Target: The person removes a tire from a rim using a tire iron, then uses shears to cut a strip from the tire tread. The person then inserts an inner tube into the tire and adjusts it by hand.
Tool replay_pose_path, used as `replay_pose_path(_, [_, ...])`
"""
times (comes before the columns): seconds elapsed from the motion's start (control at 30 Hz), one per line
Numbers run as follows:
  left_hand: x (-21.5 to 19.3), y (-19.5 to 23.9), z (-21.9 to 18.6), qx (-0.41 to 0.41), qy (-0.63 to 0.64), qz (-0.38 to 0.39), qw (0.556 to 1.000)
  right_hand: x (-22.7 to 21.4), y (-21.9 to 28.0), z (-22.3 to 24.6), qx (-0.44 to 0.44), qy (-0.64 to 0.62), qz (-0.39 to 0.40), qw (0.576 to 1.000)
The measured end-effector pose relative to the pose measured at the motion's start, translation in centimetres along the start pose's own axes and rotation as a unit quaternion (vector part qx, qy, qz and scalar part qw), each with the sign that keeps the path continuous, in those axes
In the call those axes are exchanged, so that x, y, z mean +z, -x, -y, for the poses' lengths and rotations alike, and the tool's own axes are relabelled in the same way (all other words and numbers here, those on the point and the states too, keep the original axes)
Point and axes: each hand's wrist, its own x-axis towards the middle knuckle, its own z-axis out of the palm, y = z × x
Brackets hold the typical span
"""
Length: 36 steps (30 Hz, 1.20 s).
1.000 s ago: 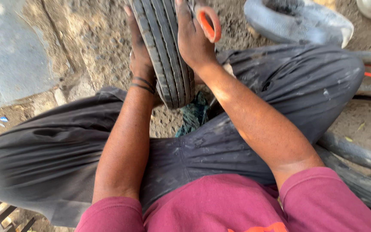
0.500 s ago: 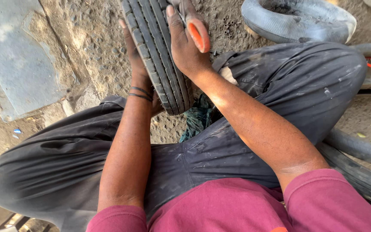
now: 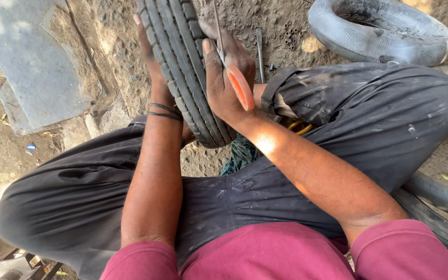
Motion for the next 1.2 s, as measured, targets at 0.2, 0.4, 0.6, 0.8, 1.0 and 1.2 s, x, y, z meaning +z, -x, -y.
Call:
replay_pose_path(0.2, [-4.1,1.1,5.0,0.089,-0.18,-0.032,0.979,-0.1,0.4,0.3,0.02,-0.066,0.016,0.997])
replay_pose_path(0.4, [-3.4,1.2,4.5,0.106,-0.228,-0.036,0.967,-0.1,0.5,0.6,0.014,-0.025,0.017,0.999])
replay_pose_path(0.6, [-1.0,0.7,1.9,-0.108,0.239,-0.089,0.961,-0.1,0.5,1.2,0.008,-0.014,0.01,1.0])
replay_pose_path(0.8, [1.1,0.5,1.1,-0.082,0.084,-0.071,0.991,-0.2,0.5,0.0,0.015,-0.016,0.025,0.999])
replay_pose_path(1.0, [2.4,0.2,0.7,-0.156,0.193,-0.093,0.964,-3.2,-2.6,1.1,0.073,-0.075,0.093,0.99])
replay_pose_path(1.2, [4.2,0.0,-1.2,-0.173,0.186,-0.082,0.964,-7.0,-3.0,4.9,0.105,-0.131,0.191,0.967])
